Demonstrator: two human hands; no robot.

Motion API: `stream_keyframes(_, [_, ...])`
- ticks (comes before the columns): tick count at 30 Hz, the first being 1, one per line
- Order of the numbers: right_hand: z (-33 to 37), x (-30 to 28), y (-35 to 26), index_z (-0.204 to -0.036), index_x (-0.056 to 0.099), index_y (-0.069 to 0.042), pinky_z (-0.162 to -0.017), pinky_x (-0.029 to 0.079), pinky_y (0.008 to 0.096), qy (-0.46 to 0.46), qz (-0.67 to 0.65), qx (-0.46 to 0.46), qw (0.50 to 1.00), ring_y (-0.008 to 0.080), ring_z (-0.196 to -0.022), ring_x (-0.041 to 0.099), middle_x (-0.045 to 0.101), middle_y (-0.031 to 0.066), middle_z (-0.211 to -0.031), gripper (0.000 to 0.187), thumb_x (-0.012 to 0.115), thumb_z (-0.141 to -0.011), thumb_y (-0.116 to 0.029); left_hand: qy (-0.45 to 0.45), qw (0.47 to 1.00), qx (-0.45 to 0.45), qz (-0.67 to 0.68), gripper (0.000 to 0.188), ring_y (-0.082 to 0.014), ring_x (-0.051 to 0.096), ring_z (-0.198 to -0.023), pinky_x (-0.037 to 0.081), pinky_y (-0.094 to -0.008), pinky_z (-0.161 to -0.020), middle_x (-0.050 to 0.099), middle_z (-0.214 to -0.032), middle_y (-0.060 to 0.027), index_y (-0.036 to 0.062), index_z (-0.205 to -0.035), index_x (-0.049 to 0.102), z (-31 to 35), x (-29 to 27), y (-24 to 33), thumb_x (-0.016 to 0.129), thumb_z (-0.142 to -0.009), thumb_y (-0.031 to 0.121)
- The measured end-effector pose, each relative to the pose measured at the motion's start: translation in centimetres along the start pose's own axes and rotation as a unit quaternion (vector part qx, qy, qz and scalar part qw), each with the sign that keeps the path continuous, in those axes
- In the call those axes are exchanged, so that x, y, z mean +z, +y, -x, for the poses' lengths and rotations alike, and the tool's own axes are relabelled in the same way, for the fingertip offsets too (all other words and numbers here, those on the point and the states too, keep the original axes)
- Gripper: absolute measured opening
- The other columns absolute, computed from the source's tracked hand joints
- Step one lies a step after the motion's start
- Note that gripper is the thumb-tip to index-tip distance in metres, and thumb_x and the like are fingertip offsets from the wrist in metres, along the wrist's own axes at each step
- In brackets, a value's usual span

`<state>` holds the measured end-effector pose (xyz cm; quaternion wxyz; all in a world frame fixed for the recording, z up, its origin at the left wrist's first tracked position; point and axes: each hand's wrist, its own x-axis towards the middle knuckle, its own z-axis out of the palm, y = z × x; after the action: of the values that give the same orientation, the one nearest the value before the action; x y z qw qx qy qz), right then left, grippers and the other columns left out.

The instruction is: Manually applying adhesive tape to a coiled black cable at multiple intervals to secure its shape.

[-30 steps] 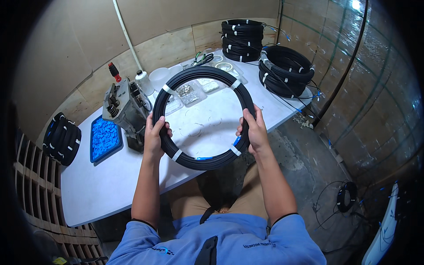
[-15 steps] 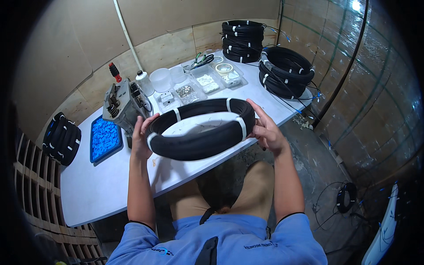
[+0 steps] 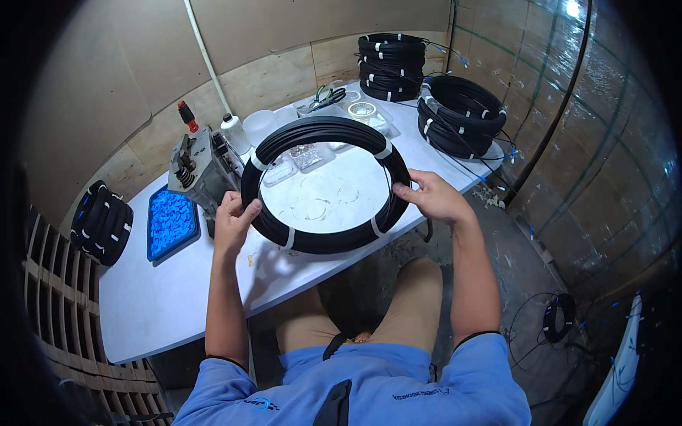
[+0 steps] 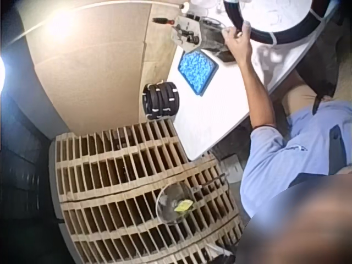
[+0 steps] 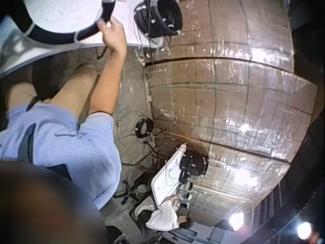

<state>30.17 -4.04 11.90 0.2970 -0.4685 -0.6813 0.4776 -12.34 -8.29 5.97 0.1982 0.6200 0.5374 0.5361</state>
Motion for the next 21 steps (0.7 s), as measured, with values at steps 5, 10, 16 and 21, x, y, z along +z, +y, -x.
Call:
stream_keyframes(5, [-0.9, -0.2, 1.1, -0.107, 0.068, -0.001, -0.081, 0.045, 0.0279, 0.010, 0.054, -0.015, 0.998, 0.0068, -0.085, 0.054, 0.063, -0.0030, -0.087, 0.039, 0.063, -0.105, -0.039, 0.012, 0.960, -0.128, 0.248, 0.038, -0.0119, 0.064, -0.085, 0.051, -0.0241, -0.074, 0.065, -0.098, -0.0055, -0.0013, -0.107, 0.069, 1.1, 3.0, 2.0, 0.071, -0.100, 0.035])
stream_keyframes(10, [-2.0, 5.0, 1.5, -0.126, 0.057, -0.003, -0.067, 0.051, 0.0267, 0.152, -0.219, -0.088, 0.960, 0.0105, -0.077, 0.059, 0.059, 0.0018, -0.094, 0.051, 0.056, -0.105, -0.050, 0.057, 0.932, -0.125, 0.336, 0.035, -0.0106, 0.057, -0.068, 0.048, -0.0261, -0.063, 0.061, -0.084, -0.0026, 0.0067, -0.106, 0.058, 1.2, 5.2, 1.8, 0.065, -0.103, 0.040])
stream_keyframes(16, [-0.8, 6.4, 0.2, -0.147, 0.046, -0.006, -0.068, 0.053, 0.0266, 0.223, -0.028, -0.196, 0.955, 0.0113, -0.078, 0.062, 0.062, 0.0054, -0.099, 0.066, 0.077, -0.089, -0.013, 0.032, 0.898, -0.244, 0.365, 0.038, -0.0098, 0.055, -0.066, 0.051, -0.0280, -0.058, 0.056, -0.084, -0.0004, 0.0122, -0.115, 0.056, 0.4, 3.8, 2.2, 0.063, -0.102, 0.048])
stream_keyframes(21, [-0.5, 5.7, -0.2, -0.153, 0.040, -0.012, -0.062, 0.054, 0.0279, 0.175, -0.158, -0.105, 0.966, 0.0117, -0.073, 0.064, 0.062, 0.0079, -0.103, 0.070, 0.067, -0.088, 0.000, 0.025, 0.900, -0.237, 0.366, 0.037, -0.0092, 0.056, -0.066, 0.050, -0.0277, -0.057, 0.055, -0.082, 0.0003, 0.0106, -0.107, 0.054, 1.1, 4.2, 3.6, 0.064, -0.103, 0.046])
